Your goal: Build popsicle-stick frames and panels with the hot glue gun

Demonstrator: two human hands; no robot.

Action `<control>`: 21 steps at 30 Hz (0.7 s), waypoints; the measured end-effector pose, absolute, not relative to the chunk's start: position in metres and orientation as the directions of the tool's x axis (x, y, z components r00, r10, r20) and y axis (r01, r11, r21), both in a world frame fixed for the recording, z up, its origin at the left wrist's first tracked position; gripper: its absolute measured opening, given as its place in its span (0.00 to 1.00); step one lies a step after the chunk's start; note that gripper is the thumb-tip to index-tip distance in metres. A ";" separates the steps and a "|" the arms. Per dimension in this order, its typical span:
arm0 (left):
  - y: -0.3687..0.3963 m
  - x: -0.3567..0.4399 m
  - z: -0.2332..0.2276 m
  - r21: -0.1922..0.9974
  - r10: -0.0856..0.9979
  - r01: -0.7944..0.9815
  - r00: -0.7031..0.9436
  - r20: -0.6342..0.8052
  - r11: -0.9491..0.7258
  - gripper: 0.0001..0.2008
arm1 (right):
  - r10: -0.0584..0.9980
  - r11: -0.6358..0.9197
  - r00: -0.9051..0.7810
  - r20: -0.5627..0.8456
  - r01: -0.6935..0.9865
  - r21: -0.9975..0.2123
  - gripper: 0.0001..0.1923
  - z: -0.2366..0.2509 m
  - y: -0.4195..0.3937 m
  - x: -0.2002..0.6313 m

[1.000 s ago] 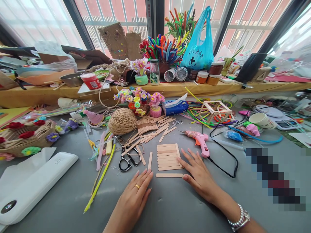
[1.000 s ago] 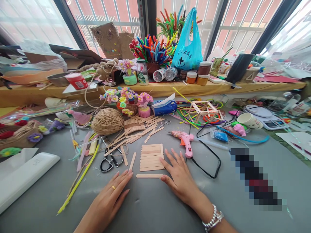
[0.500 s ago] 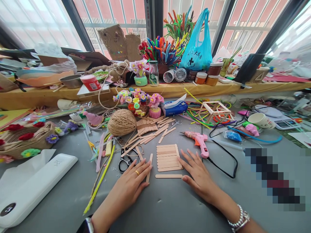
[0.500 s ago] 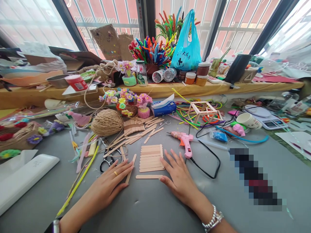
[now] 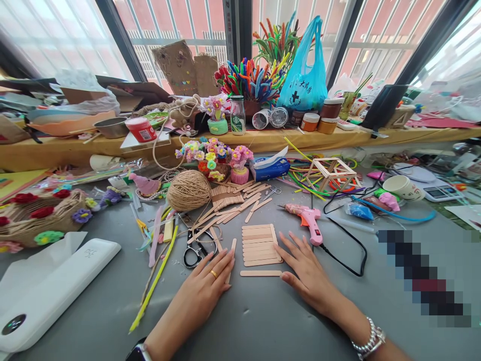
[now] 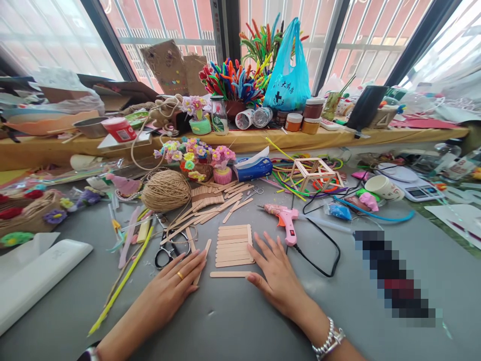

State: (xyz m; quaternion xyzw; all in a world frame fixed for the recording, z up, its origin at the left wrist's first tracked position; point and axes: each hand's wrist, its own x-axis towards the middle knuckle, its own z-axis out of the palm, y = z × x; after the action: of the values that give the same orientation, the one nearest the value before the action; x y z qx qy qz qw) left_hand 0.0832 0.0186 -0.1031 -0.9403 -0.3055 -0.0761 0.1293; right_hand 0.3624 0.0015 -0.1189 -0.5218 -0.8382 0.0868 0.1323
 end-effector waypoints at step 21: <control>0.013 0.074 -0.097 -0.128 0.501 0.535 0.835 0.228 -0.835 0.19 | 0.900 0.436 -0.415 0.133 0.854 -0.285 0.30 -0.120 0.001 0.362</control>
State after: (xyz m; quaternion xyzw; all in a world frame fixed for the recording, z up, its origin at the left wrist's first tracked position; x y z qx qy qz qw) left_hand 0.0745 0.0130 -0.0973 -0.9533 -0.2717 -0.0929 0.0935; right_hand 0.3622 0.0015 -0.1197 -0.5242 -0.8366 0.0866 0.1338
